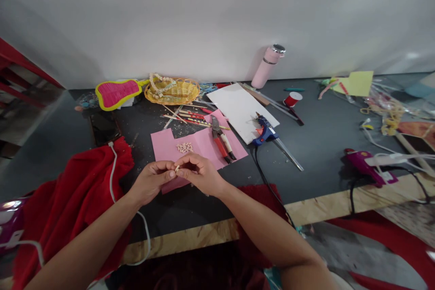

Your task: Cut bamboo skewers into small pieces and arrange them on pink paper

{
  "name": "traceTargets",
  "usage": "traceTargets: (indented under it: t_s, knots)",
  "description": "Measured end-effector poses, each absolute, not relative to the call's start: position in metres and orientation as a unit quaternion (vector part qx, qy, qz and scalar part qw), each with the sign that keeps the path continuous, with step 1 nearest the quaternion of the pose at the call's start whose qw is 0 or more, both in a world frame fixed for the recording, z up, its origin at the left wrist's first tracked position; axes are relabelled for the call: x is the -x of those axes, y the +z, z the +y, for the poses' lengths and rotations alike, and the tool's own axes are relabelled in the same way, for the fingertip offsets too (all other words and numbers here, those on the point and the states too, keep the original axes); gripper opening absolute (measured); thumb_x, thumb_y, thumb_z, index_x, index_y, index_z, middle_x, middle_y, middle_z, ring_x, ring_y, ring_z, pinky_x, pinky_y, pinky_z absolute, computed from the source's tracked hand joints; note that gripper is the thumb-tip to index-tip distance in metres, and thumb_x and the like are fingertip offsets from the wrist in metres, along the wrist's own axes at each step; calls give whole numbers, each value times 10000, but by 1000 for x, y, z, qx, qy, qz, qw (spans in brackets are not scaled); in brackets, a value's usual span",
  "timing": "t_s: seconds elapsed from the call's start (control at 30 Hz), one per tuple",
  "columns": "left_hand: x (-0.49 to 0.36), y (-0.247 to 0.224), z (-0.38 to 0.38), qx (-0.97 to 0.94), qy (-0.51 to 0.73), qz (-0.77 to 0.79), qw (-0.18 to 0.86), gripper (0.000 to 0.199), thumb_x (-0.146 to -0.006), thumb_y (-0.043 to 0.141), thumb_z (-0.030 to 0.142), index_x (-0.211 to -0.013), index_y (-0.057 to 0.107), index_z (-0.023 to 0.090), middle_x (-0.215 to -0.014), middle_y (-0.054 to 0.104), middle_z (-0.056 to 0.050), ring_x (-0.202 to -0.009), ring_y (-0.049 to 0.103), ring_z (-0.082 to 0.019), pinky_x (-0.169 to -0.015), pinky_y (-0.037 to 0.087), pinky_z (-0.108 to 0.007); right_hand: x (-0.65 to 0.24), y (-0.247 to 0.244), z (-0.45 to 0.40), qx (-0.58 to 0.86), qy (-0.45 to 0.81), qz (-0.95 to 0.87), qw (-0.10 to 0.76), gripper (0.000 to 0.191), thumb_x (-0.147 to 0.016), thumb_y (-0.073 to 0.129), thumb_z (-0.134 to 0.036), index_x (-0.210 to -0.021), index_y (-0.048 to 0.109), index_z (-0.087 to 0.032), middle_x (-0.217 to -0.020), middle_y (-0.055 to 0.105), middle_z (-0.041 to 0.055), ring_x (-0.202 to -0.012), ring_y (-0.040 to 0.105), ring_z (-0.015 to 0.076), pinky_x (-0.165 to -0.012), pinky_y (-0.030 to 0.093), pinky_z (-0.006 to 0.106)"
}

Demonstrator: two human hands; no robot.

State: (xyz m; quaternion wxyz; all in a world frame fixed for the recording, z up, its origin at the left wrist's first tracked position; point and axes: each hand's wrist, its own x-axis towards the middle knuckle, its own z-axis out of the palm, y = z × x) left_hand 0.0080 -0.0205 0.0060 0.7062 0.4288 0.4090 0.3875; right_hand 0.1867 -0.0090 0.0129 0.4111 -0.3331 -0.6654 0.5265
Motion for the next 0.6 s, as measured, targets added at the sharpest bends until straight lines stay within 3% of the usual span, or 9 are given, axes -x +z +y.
traceTargets:
  t_s: [0.4, 0.6]
  knots:
    - [-8, 17, -19, -542, 370, 444, 609, 173, -785, 621, 335, -788, 660, 167, -735, 629, 0, -690, 528, -121, -684, 398, -224, -188, 16, -9, 340, 547, -643, 415, 246, -893, 509, -384, -973, 608, -174, -832, 593, 37, -715, 544, 121, -627, 449, 241]
    - [-7, 14, -17, -624, 361, 469, 510, 114, -790, 603, 280, -792, 656, 180, -761, 632, -12, -717, 549, -136, -682, 407, -226, -190, 14, -8, 394, 504, -662, 391, 222, -881, 521, -365, -819, 590, -164, -710, 557, 0, -602, 474, 92, -537, 390, 206]
